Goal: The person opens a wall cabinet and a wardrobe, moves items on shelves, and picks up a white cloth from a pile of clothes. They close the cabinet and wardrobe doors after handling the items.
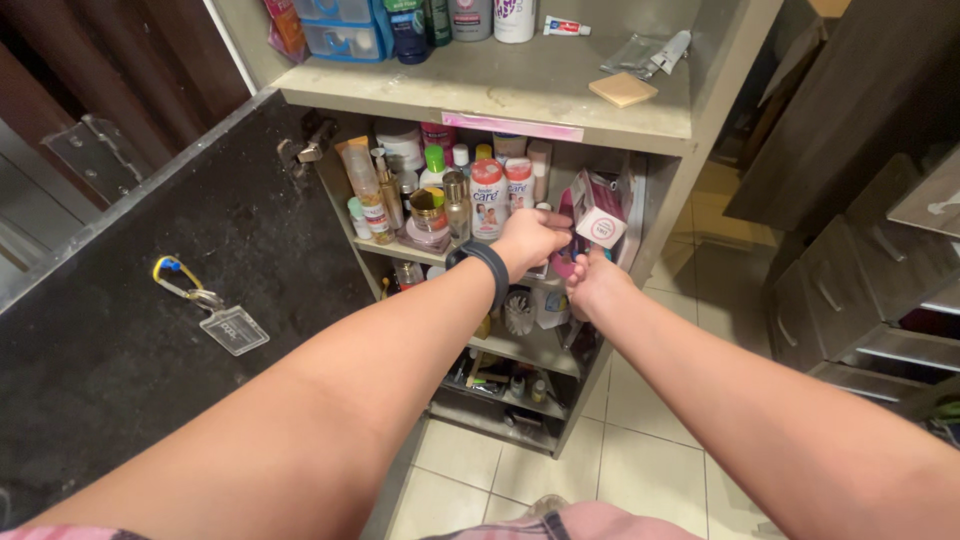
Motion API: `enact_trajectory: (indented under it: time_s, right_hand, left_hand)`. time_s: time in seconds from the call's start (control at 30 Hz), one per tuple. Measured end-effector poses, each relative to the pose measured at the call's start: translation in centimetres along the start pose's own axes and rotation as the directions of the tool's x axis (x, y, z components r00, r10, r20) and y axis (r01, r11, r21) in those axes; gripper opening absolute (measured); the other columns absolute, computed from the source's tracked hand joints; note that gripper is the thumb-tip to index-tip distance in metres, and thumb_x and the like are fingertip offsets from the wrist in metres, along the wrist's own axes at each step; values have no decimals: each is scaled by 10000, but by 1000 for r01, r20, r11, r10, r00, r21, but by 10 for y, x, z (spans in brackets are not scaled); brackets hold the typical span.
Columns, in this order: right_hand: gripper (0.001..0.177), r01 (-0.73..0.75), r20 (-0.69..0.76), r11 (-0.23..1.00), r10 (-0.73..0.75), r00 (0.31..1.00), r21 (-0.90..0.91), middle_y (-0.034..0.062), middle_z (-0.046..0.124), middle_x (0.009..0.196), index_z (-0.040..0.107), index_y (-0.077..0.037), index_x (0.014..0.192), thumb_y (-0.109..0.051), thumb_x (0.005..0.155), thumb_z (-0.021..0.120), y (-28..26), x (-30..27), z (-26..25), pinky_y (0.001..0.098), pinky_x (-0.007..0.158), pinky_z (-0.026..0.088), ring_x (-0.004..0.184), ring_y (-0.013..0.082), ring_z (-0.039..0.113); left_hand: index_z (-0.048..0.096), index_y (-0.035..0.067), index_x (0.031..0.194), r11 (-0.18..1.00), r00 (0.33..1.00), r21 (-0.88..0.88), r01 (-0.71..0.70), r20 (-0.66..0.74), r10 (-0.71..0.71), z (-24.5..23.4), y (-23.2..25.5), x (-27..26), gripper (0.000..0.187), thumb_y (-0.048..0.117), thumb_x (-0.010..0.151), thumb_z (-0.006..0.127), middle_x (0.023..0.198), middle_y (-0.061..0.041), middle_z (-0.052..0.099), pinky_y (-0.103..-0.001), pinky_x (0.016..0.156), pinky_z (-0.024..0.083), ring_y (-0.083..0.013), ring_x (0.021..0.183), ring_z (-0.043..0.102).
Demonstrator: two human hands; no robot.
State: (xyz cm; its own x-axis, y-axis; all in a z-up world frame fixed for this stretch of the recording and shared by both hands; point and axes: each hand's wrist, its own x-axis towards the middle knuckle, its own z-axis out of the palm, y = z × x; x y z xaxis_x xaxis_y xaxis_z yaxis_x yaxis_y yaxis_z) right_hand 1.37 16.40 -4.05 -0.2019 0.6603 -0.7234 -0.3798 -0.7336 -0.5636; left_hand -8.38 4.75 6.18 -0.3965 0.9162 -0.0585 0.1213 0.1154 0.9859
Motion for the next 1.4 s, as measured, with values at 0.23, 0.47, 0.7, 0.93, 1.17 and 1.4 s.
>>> enact_trajectory:
  time_s: [0.23, 0.47, 0.7, 0.93, 1.17, 1.4]
  right_hand:
    - [178, -2, 27, 978, -4, 1000, 209, -5, 600, 712, 541, -147, 914, -173, 994, 384, 7, -70, -18, 276, 509, 374, 530, 115, 492]
    - [139, 4, 10, 984, -6, 1000, 176, -3, 634, 826, 531, -159, 987, -177, 970, 394, 5, -109, -25, 286, 542, 379, 599, 118, 510]
    - [195, 26, 20, 993, -28, 999, 115, -2, 637, 843, 547, -169, 1074, -167, 966, 385, 16, -105, -37, 301, 570, 386, 614, 123, 502]
    - [285, 83, 95, 994, -76, 993, -71, 8, 633, 807, 626, -182, 1166, -181, 974, 416, 63, -132, -16, 321, 560, 395, 615, 133, 512]
    - [236, 122, 207, 974, -82, 975, -189, 39, 672, 807, 665, -140, 1140, -157, 974, 498, 122, -170, 2, 340, 571, 431, 609, 159, 558]
    - [232, 133, 326, 945, -30, 945, -298, 50, 669, 889, 645, -147, 1175, -183, 990, 509, 173, -192, 4, 330, 563, 433, 630, 155, 540]
  left_hand:
    - [718, -12, 1213, 974, 943, -20, -227, -255, 215, 12, -26, 0, 386, 4, 830, 671, 1077, -121, 774, -287, 789, 581, -180, 925, 729]
    - [604, 43, 1322, 975, 919, 16, -223, -330, 216, 32, -19, -21, 538, 25, 797, 719, 1119, -108, 725, -317, 817, 595, -181, 951, 716]
    - [632, 90, 1276, 978, 845, 166, -124, -498, 192, 13, -31, -60, 506, 33, 780, 713, 1102, -111, 714, -363, 820, 569, -236, 948, 702]
    - [624, 110, 1275, 991, 771, 125, -52, -626, 119, -32, -77, -100, 491, 49, 794, 697, 1103, -118, 726, -359, 863, 552, -249, 999, 695]
    - [665, 122, 1216, 993, 589, 10, 114, -806, -60, -101, -132, -173, 420, 83, 797, 658, 1119, -99, 748, -354, 941, 528, -256, 1064, 708]
    - [619, 69, 1335, 933, 387, -249, 261, -858, -338, -144, -185, -281, 521, 50, 815, 640, 1294, -187, 652, -371, 1054, 453, -321, 1246, 607]
